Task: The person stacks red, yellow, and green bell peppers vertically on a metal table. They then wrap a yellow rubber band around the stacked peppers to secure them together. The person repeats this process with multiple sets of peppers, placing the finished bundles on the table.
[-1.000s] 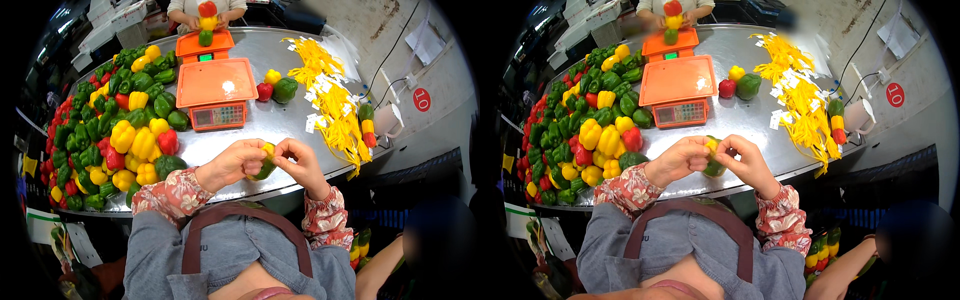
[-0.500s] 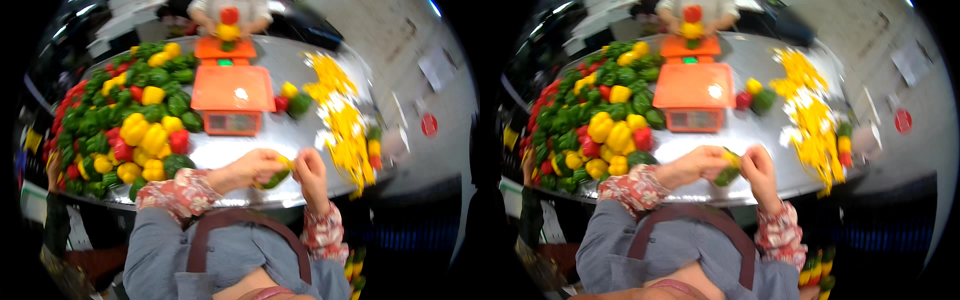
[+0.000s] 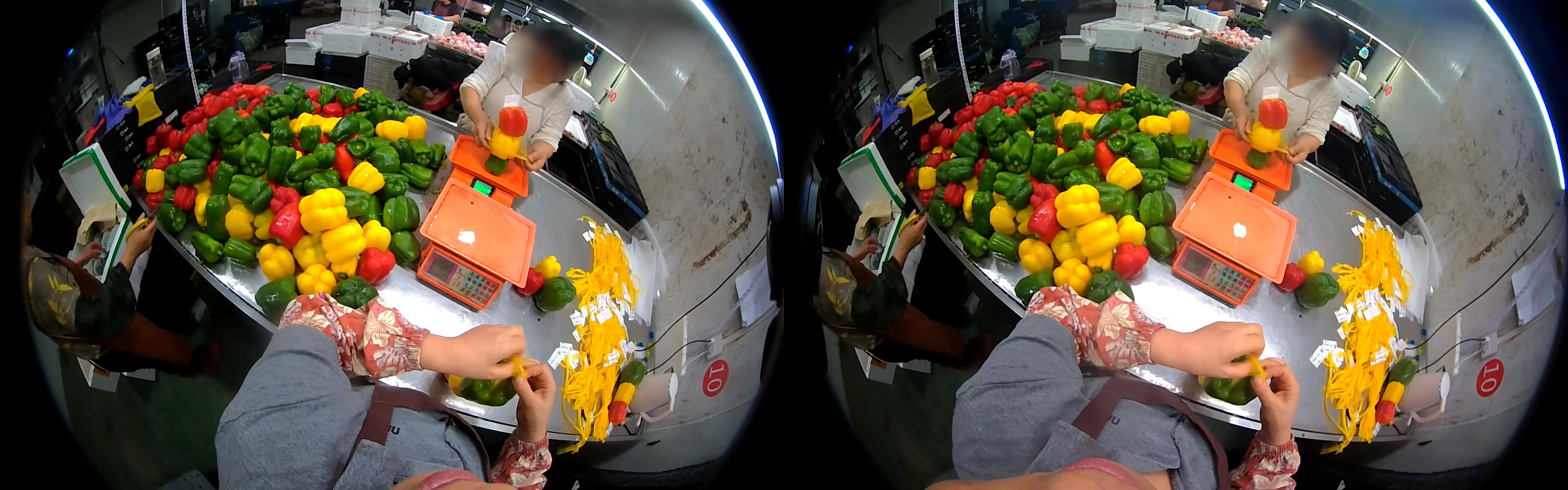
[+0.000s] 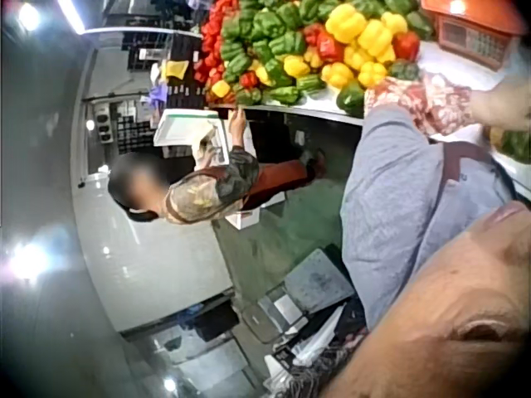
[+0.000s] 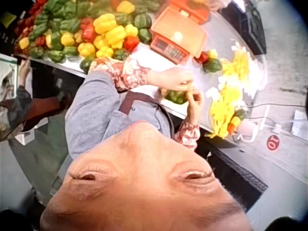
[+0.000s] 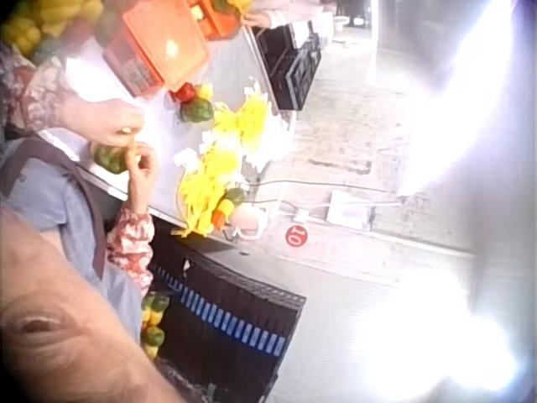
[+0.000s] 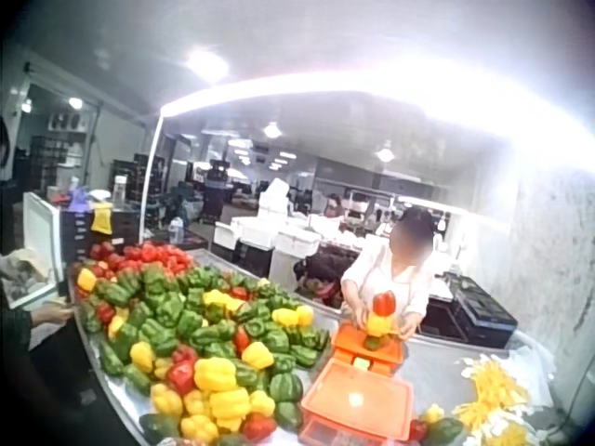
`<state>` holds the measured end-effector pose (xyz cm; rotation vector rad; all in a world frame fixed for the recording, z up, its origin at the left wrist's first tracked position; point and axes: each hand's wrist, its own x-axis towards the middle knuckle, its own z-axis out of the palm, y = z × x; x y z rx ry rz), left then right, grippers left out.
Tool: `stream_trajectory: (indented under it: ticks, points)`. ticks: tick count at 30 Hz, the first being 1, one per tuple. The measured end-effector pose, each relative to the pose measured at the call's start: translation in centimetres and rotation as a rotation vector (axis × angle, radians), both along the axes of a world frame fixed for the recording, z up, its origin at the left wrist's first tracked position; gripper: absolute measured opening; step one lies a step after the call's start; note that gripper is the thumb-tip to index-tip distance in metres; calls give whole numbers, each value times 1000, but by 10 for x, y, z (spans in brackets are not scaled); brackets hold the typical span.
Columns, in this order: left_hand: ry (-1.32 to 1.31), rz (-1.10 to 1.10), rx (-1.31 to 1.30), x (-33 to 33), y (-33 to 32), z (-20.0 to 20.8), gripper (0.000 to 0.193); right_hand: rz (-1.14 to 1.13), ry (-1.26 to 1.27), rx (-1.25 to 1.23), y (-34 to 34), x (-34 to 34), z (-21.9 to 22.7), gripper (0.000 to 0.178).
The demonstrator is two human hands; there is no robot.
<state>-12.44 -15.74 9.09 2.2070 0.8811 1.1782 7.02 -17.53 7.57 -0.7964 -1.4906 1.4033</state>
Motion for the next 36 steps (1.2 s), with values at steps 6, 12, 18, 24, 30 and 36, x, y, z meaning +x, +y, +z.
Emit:
stream_trajectory:
  ticks: [6,12,18,24,30,36]
  points:
    - [-374,-94,-77,9,5,12,16,-326,-203,152,-8,-28,21,27]
    - [-424,-186,-295,14,29,8,30,-167,-669,439,15,-19,25,18]
    - [-26,-419,-228,13,45,-30,75,-260,-381,168,28,-12,38,13]
    - [-151,-491,-388,27,52,-31,24,-185,-601,510,45,-33,63,13]
    - [-445,-436,-488,18,65,-43,22,-53,242,138,65,-7,42,48]
    - [-819,-105,-964,-21,95,-64,47,131,-283,-250,43,31,-126,81]
